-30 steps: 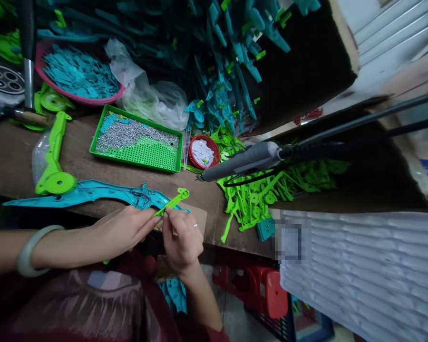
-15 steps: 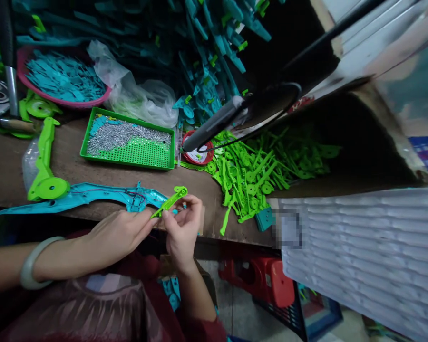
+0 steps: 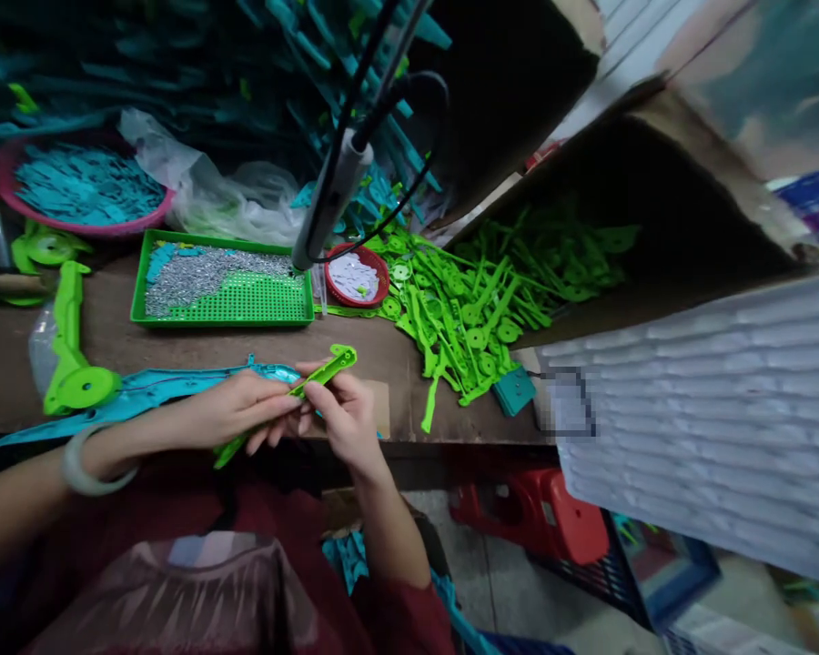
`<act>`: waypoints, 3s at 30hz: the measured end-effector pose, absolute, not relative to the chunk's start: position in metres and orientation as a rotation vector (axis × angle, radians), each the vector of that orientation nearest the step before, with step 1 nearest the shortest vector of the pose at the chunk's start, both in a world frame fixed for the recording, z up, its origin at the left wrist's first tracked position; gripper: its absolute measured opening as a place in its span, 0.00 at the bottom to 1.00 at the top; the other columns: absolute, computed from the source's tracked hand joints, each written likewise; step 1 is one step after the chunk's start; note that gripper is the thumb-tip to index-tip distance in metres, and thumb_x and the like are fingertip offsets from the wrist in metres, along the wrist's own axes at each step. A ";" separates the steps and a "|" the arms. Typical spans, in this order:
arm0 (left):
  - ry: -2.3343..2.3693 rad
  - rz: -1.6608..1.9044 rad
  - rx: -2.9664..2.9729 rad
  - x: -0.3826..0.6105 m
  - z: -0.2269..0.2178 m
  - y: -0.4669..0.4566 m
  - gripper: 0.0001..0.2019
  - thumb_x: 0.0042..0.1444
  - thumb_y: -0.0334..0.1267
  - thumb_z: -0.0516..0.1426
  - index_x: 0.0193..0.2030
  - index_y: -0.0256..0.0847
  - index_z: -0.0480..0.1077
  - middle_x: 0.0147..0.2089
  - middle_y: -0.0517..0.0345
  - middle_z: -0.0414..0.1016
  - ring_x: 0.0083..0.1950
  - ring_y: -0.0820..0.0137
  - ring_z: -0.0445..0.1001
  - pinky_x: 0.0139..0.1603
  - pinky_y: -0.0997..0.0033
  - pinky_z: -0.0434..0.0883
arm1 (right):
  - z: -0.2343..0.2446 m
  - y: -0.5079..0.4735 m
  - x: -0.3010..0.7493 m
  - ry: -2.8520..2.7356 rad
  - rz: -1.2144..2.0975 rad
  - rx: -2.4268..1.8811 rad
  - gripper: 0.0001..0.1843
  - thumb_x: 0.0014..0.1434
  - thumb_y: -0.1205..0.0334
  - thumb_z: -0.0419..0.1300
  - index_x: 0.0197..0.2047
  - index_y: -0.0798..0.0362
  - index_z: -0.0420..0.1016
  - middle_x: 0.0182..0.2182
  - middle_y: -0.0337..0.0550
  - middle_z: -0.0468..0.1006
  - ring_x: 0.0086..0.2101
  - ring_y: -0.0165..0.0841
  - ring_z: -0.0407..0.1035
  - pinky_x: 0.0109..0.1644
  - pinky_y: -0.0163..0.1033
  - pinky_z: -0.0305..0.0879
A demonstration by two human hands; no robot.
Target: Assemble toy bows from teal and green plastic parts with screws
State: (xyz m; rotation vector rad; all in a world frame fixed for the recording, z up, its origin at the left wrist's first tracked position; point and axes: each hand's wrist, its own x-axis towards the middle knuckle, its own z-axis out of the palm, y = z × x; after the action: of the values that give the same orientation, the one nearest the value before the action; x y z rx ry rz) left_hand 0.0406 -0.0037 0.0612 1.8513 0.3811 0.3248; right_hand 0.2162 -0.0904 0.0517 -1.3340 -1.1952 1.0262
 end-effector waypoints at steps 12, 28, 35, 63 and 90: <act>0.440 0.486 1.612 0.109 0.045 -0.031 0.31 0.67 0.60 0.45 0.61 0.37 0.67 0.43 0.47 0.79 0.35 0.68 0.77 0.37 0.68 0.74 | 0.130 -0.071 0.303 -0.951 -0.006 -1.181 0.11 0.70 0.56 0.48 0.45 0.51 0.68 0.31 0.35 0.74 0.20 0.19 0.67 0.21 0.25 0.59; 0.479 0.621 2.710 0.060 -0.004 -0.041 0.09 0.68 0.32 0.52 0.45 0.38 0.75 0.29 0.59 0.75 0.27 0.74 0.73 0.29 0.76 0.67 | -0.008 -0.081 0.353 -0.402 1.242 -1.414 0.26 0.43 0.45 0.73 0.36 0.54 0.70 0.17 0.32 0.73 0.15 0.27 0.69 0.14 0.28 0.66; 0.510 0.625 2.541 0.045 0.016 -0.046 0.09 0.65 0.30 0.54 0.50 0.37 0.72 0.33 0.57 0.77 0.31 0.72 0.75 0.32 0.74 0.70 | -0.010 -0.069 0.341 -0.494 1.418 -1.359 0.25 0.48 0.46 0.71 0.40 0.54 0.68 0.20 0.34 0.76 0.16 0.27 0.70 0.15 0.28 0.67; 0.327 0.748 2.476 0.075 0.006 -0.035 0.03 0.64 0.34 0.57 0.39 0.40 0.71 0.28 0.61 0.71 0.26 0.73 0.68 0.26 0.72 0.62 | -0.014 -0.063 0.352 -0.770 1.291 -1.650 0.24 0.56 0.46 0.64 0.47 0.52 0.62 0.22 0.31 0.71 0.18 0.29 0.70 0.18 0.32 0.66; 0.627 0.526 2.043 0.082 0.015 -0.039 0.10 0.64 0.30 0.54 0.31 0.42 0.59 0.29 0.64 0.67 0.28 0.76 0.69 0.30 0.77 0.66 | -0.002 -0.106 0.317 -2.073 0.406 -1.773 0.09 0.65 0.61 0.58 0.34 0.55 0.72 0.34 0.47 0.73 0.37 0.35 0.69 0.39 0.38 0.68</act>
State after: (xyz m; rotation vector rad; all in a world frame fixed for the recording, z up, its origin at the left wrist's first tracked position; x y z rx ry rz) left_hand 0.0816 -0.0394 0.0151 2.0428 0.6274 0.5259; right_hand 0.3168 -0.1062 -0.0024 -1.7734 -2.0730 0.4062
